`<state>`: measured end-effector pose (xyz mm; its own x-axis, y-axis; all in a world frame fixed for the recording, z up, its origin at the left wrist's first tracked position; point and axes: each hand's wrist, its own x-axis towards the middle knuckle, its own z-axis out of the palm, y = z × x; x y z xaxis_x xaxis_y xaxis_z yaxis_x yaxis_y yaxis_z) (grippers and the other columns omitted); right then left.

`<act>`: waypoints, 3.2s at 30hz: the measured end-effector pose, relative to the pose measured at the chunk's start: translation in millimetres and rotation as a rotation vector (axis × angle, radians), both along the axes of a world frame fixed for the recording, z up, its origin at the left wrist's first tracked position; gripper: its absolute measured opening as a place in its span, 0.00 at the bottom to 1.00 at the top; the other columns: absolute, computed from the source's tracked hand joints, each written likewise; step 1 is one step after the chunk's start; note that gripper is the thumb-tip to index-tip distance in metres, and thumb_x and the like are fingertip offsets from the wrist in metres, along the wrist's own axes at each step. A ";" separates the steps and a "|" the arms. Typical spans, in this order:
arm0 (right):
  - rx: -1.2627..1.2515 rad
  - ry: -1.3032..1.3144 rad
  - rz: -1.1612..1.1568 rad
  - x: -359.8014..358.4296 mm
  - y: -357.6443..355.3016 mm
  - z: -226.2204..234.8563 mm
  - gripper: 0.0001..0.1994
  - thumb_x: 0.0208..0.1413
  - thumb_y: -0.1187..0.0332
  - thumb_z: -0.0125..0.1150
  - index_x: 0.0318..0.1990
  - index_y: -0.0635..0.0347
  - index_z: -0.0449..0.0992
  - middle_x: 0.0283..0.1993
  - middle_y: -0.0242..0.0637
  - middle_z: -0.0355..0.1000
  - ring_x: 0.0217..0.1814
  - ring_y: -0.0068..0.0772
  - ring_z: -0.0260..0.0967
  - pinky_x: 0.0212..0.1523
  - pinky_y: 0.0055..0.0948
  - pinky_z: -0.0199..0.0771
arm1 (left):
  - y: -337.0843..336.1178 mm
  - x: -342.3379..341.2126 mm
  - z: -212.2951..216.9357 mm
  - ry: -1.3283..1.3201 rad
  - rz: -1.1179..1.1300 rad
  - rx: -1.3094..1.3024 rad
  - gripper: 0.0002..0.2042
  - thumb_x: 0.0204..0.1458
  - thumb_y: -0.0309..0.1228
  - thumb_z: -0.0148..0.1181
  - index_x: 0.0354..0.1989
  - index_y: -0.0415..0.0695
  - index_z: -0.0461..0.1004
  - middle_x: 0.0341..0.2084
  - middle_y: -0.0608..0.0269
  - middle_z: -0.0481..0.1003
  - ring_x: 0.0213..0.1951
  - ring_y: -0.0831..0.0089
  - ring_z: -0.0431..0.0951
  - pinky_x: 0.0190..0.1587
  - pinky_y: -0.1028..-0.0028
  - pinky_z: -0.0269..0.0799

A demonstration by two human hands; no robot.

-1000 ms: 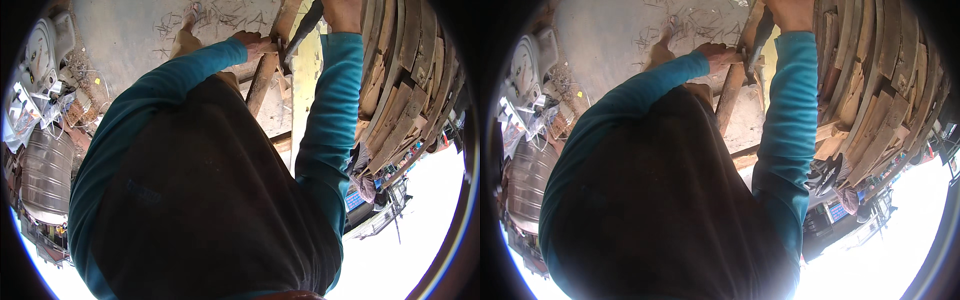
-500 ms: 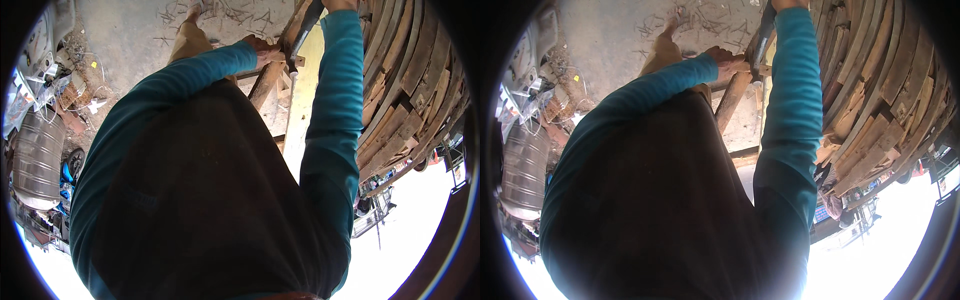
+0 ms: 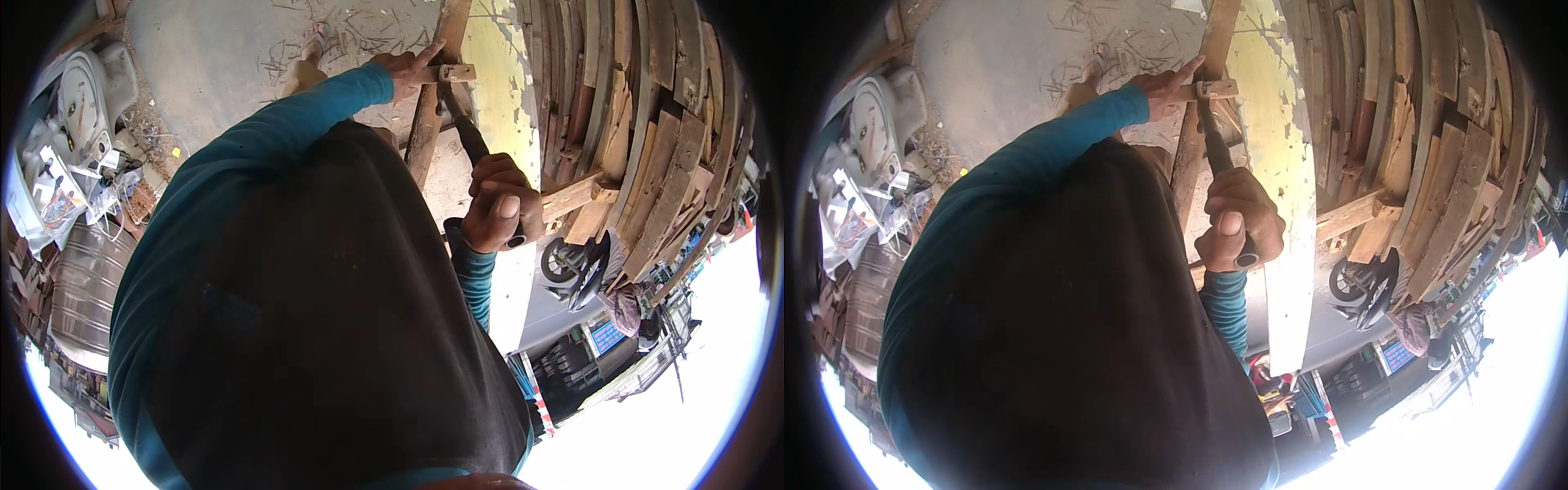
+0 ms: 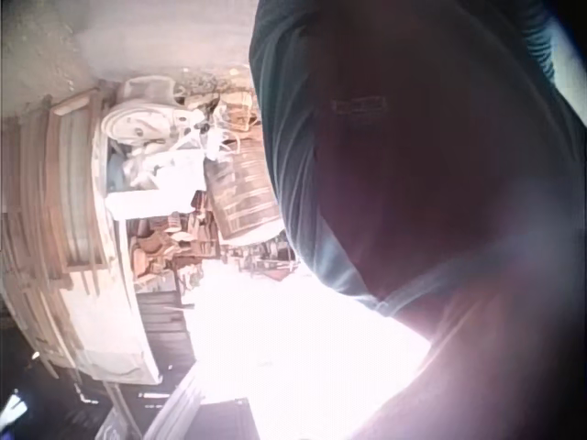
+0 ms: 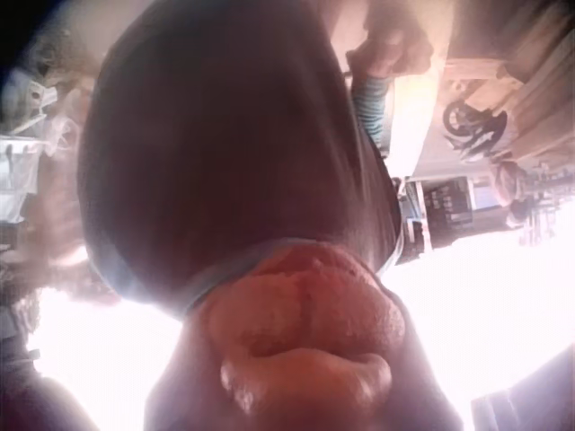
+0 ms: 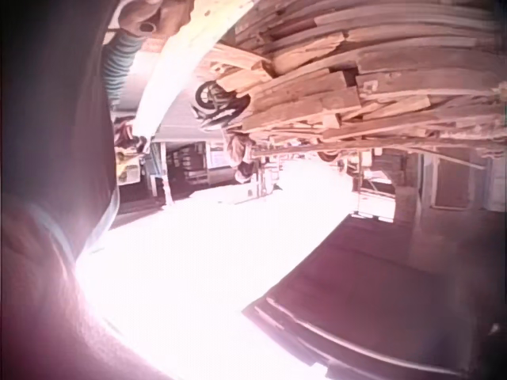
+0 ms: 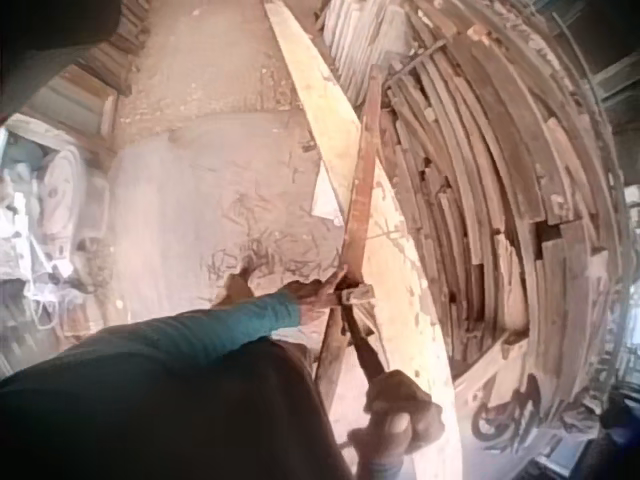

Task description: The person prys nails out of a long, curved wooden board using the claw of a hammer, then lifts the board and carries it into a wood storage building.

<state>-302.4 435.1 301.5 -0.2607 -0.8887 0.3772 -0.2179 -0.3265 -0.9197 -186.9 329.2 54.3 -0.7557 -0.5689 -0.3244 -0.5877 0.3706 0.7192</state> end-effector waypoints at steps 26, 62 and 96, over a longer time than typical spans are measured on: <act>0.413 0.025 -0.129 -10.9 -121.6 33.8 0.20 0.63 0.57 0.61 0.23 0.64 0.71 0.13 0.28 0.56 0.13 0.19 0.49 0.16 0.24 0.53 | -2.0 38.8 -22.4 0.231 0.031 0.402 0.39 0.47 0.59 0.67 0.56 0.37 0.67 0.48 0.39 0.75 0.52 0.46 0.75 0.55 0.59 0.70; 0.289 0.428 -0.053 -19.2 -257.4 -53.8 0.21 0.63 0.63 0.61 0.19 0.63 0.67 0.15 0.34 0.65 0.19 0.18 0.56 0.20 0.27 0.56 | -23.6 -25.0 -11.1 -0.215 -0.055 0.101 0.38 0.40 0.39 0.72 0.59 0.42 0.59 0.47 0.41 0.74 0.45 0.46 0.79 0.46 0.54 0.76; -0.127 0.175 -0.092 -4.8 23.9 -13.0 0.10 0.58 0.75 0.54 0.25 0.66 0.66 0.23 0.43 0.69 0.25 0.40 0.69 0.31 0.34 0.70 | -34.4 -19.5 13.2 -0.309 -0.112 0.156 0.43 0.34 0.41 0.76 0.59 0.38 0.59 0.48 0.40 0.76 0.50 0.48 0.77 0.52 0.57 0.74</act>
